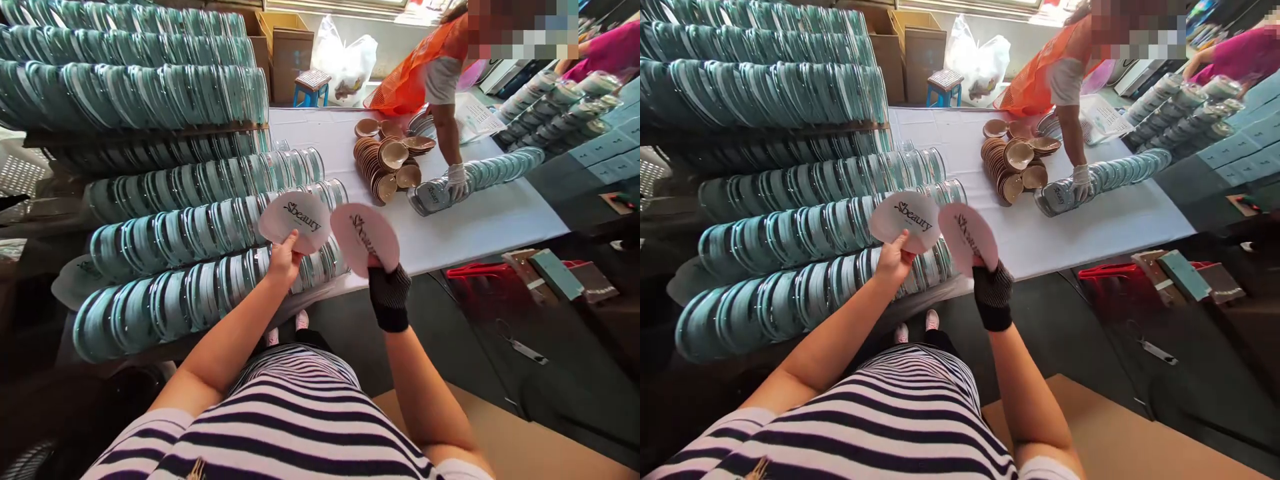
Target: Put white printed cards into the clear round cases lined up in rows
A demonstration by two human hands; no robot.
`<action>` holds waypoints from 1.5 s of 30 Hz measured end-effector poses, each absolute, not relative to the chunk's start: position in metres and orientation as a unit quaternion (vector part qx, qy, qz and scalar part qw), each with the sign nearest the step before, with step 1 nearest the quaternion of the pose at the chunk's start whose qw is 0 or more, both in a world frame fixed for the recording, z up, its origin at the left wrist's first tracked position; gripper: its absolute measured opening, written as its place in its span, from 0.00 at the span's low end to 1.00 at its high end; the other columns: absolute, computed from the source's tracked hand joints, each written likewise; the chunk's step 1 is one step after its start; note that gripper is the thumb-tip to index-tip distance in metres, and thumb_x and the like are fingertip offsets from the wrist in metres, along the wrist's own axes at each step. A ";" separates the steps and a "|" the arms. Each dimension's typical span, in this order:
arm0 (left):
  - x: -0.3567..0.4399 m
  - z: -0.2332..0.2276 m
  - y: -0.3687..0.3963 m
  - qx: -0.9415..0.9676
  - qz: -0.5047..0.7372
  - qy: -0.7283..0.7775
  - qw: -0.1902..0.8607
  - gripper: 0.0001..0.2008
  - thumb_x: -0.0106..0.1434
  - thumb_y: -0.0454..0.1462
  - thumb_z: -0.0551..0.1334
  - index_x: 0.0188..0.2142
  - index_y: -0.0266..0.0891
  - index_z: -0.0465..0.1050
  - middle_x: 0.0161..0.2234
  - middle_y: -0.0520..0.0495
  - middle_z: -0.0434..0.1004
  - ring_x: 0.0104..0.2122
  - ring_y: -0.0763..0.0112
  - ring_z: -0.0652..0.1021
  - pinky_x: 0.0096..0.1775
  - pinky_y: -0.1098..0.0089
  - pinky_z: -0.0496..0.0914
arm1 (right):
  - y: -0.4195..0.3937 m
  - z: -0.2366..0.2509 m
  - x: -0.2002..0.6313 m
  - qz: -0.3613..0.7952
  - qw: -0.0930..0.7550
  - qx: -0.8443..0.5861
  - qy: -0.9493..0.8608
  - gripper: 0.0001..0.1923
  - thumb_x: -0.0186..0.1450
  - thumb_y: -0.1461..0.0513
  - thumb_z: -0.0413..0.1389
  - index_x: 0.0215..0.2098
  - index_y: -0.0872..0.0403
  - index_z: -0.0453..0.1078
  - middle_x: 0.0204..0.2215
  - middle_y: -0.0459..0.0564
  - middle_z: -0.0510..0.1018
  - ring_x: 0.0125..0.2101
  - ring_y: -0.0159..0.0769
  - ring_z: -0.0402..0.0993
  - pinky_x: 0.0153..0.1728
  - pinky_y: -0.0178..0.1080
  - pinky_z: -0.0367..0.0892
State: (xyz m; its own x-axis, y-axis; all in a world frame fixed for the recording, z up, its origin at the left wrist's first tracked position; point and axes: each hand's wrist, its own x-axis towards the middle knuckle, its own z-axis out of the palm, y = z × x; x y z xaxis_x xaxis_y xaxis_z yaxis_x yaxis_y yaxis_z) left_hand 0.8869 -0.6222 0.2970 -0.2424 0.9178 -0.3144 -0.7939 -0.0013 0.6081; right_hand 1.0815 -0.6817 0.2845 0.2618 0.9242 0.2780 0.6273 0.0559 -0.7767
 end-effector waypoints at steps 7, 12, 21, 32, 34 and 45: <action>0.877 0.302 -0.615 0.043 0.692 0.353 0.628 0.19 0.64 0.26 0.61 0.53 0.43 0.73 0.47 0.47 0.81 0.47 0.69 0.80 0.51 0.65 0.75 | -0.757 0.239 1.083 0.031 0.266 -0.618 -0.739 0.24 0.72 0.54 0.42 0.35 0.55 0.77 0.26 0.53 0.81 0.24 0.33 0.75 0.25 0.32 0.60; 0.877 0.301 -0.613 0.042 0.689 0.359 0.628 0.16 0.64 0.26 0.61 0.50 0.40 0.74 0.45 0.47 0.82 0.44 0.69 0.81 0.52 0.62 0.74 | -0.748 0.253 1.062 0.001 0.164 -0.664 -0.730 0.21 0.72 0.56 0.43 0.38 0.56 0.76 0.25 0.52 0.80 0.22 0.32 0.73 0.24 0.35 0.51; 0.877 0.299 -0.612 0.045 0.696 0.352 0.624 0.16 0.63 0.25 0.61 0.49 0.39 0.75 0.45 0.46 0.82 0.43 0.69 0.82 0.51 0.64 0.74 | -0.728 0.261 1.055 0.035 0.083 -0.691 -0.718 0.19 0.73 0.56 0.43 0.44 0.55 0.73 0.27 0.52 0.80 0.24 0.32 0.72 0.25 0.35 0.48; 0.877 0.299 -0.613 0.056 0.693 0.361 0.621 0.19 0.64 0.25 0.61 0.52 0.41 0.74 0.47 0.46 0.82 0.42 0.70 0.82 0.50 0.64 0.75 | -0.727 0.253 1.040 0.056 0.090 -0.639 -0.762 0.18 0.73 0.57 0.43 0.47 0.54 0.73 0.29 0.54 0.81 0.29 0.35 0.76 0.28 0.34 0.57; 0.877 0.301 -0.614 0.055 0.692 0.362 0.622 0.19 0.64 0.25 0.61 0.52 0.42 0.74 0.47 0.47 0.82 0.44 0.69 0.81 0.50 0.65 0.75 | -0.707 0.252 1.026 0.082 0.046 -0.670 -0.737 0.19 0.73 0.54 0.44 0.52 0.54 0.69 0.32 0.55 0.81 0.31 0.37 0.78 0.29 0.34 0.59; 0.877 0.302 -0.615 0.058 0.682 0.369 0.629 0.18 0.64 0.26 0.61 0.51 0.42 0.74 0.48 0.47 0.81 0.49 0.67 0.80 0.52 0.64 0.74 | -0.682 0.237 1.022 0.067 0.101 -0.696 -0.708 0.20 0.74 0.57 0.40 0.47 0.55 0.72 0.34 0.55 0.81 0.33 0.37 0.77 0.30 0.34 0.56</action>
State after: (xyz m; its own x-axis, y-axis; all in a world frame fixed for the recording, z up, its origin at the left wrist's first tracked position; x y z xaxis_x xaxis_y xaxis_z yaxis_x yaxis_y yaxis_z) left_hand 0.8766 -0.6151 0.3017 -0.2014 0.9009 -0.3846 -0.8150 0.0637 0.5760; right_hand 1.0215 -0.6822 0.2374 -0.0113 0.9987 0.0499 0.9715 0.0228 -0.2359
